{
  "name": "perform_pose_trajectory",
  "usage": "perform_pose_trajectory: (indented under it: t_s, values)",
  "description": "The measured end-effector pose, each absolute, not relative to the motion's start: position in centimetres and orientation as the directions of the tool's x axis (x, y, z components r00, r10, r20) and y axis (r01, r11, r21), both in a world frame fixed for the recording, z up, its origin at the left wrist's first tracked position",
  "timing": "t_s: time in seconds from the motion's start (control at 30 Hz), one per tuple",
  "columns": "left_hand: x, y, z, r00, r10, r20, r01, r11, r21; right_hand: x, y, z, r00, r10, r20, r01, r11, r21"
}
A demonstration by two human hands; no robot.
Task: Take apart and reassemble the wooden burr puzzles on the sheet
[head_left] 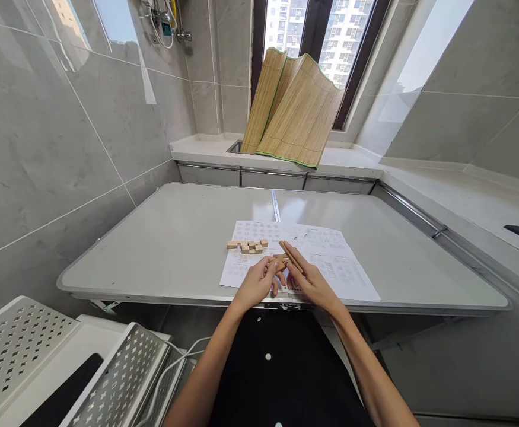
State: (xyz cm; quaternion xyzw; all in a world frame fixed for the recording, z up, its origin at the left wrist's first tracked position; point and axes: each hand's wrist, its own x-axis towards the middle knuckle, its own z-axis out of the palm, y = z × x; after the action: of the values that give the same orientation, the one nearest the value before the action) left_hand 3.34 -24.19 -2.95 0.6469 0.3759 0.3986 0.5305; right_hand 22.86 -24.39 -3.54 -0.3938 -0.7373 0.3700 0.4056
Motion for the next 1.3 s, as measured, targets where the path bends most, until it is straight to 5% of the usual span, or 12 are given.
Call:
perform_pose_trajectory:
  t_s: [0.97,1.3]
  values:
    - [3.54,-24.32,-2.39,0.320,0.940,0.119,0.179,-0.183,0.967,22.30,-24.80,-3.45,-0.467,0.842,0.270,0.479,0.498,-0.723]
    - [3.26,-24.57,-2.67,0.384,0.914,0.130,0.106,-0.183,0.977,22.49,-24.86,-3.86,-0.330,0.839,0.432,0.433,0.541,-0.721]
